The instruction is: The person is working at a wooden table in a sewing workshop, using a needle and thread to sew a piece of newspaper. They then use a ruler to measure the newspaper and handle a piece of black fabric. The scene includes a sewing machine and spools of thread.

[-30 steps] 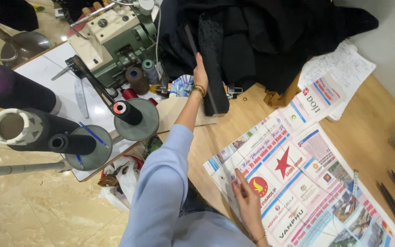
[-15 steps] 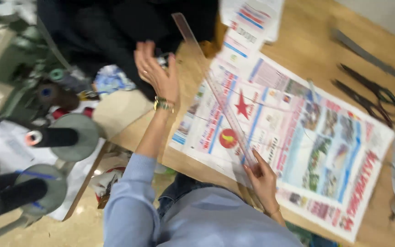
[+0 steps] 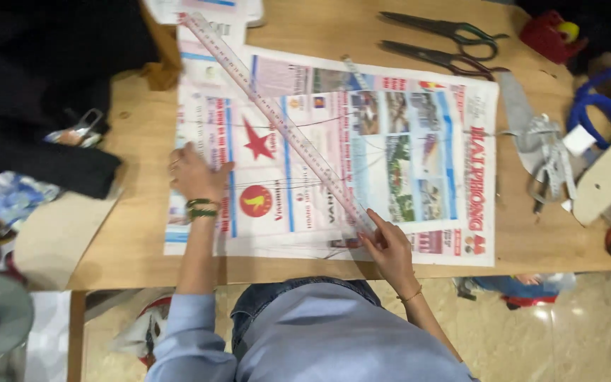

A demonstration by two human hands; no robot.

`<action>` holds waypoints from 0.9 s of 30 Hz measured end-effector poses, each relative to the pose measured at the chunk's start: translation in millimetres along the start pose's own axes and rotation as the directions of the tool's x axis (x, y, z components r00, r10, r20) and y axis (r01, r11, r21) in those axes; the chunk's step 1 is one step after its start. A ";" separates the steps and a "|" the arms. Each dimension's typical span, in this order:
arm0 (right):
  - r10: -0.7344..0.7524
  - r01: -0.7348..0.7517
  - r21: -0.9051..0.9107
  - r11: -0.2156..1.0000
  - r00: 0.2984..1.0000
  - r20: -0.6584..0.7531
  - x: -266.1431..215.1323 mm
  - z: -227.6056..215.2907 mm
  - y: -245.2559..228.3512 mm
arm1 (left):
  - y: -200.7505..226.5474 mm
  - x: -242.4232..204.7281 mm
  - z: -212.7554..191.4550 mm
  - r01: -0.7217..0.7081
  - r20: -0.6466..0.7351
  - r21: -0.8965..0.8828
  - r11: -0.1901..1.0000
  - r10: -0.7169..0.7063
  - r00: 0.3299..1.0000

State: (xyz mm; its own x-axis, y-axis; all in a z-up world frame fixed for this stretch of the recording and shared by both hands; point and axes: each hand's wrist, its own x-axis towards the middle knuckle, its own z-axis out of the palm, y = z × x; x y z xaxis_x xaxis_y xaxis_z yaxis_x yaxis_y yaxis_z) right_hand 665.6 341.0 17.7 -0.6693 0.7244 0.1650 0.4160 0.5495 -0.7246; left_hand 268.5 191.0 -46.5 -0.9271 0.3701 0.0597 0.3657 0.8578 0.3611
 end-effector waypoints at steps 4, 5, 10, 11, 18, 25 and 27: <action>0.020 -0.023 -0.049 0.999 0.998 -0.065 10.5 -36.3 25.9 | 1.7 -7.1 -9.5 0.087 0.007 -0.015 0.996 -0.087 0.996; 0.000 -0.007 -0.081 0.997 0.997 -0.080 12.8 -44.8 33.8 | -0.3 -9.5 -11.2 0.103 0.009 -0.007 0.995 -0.103 0.995; -0.046 0.029 -0.139 0.990 0.992 -0.117 40.2 -83.1 100.9 | -8.8 -10.0 -4.6 0.109 -0.007 0.018 0.994 -0.108 0.994; -0.099 0.080 -0.158 0.984 0.988 -0.117 50.5 -90.9 107.7 | -6.0 -12.3 -10.6 0.088 -0.032 -0.003 0.996 -0.089 0.996; -0.127 0.120 -0.102 0.988 0.990 -0.058 162.0 -141.3 166.3 | 1.4 -25.3 -11.8 0.175 -0.057 -0.002 0.984 -0.175 0.983; -0.231 0.265 -0.317 0.911 0.963 0.142 271.5 -152.1 226.5 | 2.7 -47.4 -32.4 0.213 0.014 -0.156 0.965 -0.213 0.977; -0.182 0.241 -0.376 0.895 0.965 0.188 288.5 -156.5 224.3 | -7.8 -51.5 -28.9 0.267 0.032 -0.154 0.951 -0.265 0.964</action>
State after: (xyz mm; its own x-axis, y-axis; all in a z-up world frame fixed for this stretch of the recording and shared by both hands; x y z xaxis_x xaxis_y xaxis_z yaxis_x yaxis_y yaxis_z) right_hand 662.1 738.4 7.5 -0.8372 0.5213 0.1652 0.4419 0.8229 -0.3571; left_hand 311.1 154.9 -25.5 -0.9877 0.1407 -0.0682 0.0877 0.8599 0.5029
